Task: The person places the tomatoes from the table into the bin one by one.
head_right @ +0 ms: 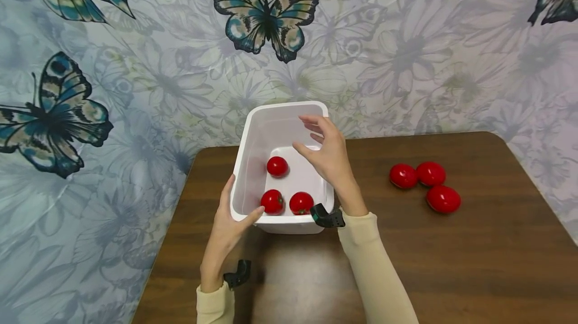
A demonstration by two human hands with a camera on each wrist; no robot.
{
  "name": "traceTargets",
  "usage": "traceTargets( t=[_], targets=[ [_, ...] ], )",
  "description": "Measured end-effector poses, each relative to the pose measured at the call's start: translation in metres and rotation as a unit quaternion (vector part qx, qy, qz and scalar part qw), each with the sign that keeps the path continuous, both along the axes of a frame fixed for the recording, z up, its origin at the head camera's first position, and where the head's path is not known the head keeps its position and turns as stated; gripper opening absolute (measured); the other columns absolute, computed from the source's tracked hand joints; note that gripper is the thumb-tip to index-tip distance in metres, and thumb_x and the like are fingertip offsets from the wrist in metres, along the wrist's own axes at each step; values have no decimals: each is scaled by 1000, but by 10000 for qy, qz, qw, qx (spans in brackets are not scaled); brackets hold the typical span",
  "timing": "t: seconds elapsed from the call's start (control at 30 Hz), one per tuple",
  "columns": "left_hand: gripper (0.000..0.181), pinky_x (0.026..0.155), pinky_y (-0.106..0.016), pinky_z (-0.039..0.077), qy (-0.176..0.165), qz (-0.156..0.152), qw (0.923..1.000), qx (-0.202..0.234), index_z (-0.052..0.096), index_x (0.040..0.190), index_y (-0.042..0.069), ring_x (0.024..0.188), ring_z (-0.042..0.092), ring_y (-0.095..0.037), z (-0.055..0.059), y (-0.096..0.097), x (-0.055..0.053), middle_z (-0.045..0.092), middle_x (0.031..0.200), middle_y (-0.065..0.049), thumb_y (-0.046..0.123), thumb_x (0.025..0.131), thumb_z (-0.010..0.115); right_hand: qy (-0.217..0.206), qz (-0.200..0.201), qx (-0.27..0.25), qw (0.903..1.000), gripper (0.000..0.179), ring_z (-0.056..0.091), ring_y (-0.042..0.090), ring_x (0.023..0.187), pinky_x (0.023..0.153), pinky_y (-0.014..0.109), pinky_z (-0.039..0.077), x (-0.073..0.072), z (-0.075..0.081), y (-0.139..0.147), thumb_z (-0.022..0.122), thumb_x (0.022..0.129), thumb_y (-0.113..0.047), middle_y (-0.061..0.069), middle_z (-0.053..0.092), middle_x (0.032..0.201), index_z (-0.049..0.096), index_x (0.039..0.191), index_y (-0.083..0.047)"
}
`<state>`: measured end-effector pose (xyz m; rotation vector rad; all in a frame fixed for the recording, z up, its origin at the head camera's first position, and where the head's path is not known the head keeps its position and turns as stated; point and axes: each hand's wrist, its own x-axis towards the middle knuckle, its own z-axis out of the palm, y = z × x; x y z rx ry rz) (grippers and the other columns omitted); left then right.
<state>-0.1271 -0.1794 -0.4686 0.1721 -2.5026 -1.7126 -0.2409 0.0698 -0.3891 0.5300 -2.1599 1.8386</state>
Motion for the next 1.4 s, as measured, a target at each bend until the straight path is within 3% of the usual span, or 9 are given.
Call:
traceTargets(
  t=[0.3,0.4,0.63,0.8,0.97,1.13,1.3,1.4],
  targets=[
    [105,103,-59,50,-12,18,10000,-4,24,166,23,132,50,-38,0,1,-1,44,157,-13,31,83,88,-14,166,-262,9995,55,61,34,128,108,43,50,4,2,14,80,85,11,19,63,140,60,136,7],
    [105,104,-59,49,-7,10,10000,-21,24,166,24,131,50,-38,1,1,-2,44,157,-14,31,83,88,-51,36,-361,9993,55,61,34,129,106,37,51,4,3,27,79,85,12,16,63,139,60,137,7],
    [104,103,-56,50,41,-28,10000,-8,25,166,25,131,49,-36,3,-1,-7,44,157,-12,29,84,88,-71,-627,-734,9953,54,65,13,118,98,22,53,5,6,82,78,86,11,1,66,129,64,137,-1],
    [104,102,-55,50,59,-45,10000,-17,24,166,25,131,48,-36,6,0,-9,44,157,-12,30,84,88,-41,-884,-1134,9896,54,67,12,115,92,16,53,10,-2,130,75,85,16,2,67,126,68,135,-5],
    [103,101,-56,52,63,-22,10000,-48,24,166,24,131,49,-37,8,-1,-7,44,157,-13,30,85,87,-237,-1030,-1412,9843,55,67,10,112,88,14,54,15,-15,160,75,85,19,1,67,124,69,134,-5],
    [103,101,-56,52,64,-61,10000,-5,24,166,24,132,49,-38,6,-1,-5,43,158,-13,31,85,87,-571,-1239,-918,9864,54,65,5,112,89,11,52,10,-43,175,77,87,13,-7,67,124,68,135,-9],
    [103,99,-56,54,34,-80,9999,116,24,166,22,132,49,-38,4,-1,1,43,157,-13,28,85,87,-931,-1357,-319,9858,54,63,-2,112,90,9,49,4,-96,189,79,90,3,-16,66,123,64,141,-9],
    [103,98,-56,55,-9,-75,9999,112,24,166,21,132,49,-39,3,-1,4,42,158,-13,28,84,87,-1279,-1637,593,9764,55,63,6,120,99,17,50,6,-126,194,80,93,-9,-6,65,131,61,144,-6]
  ],
)
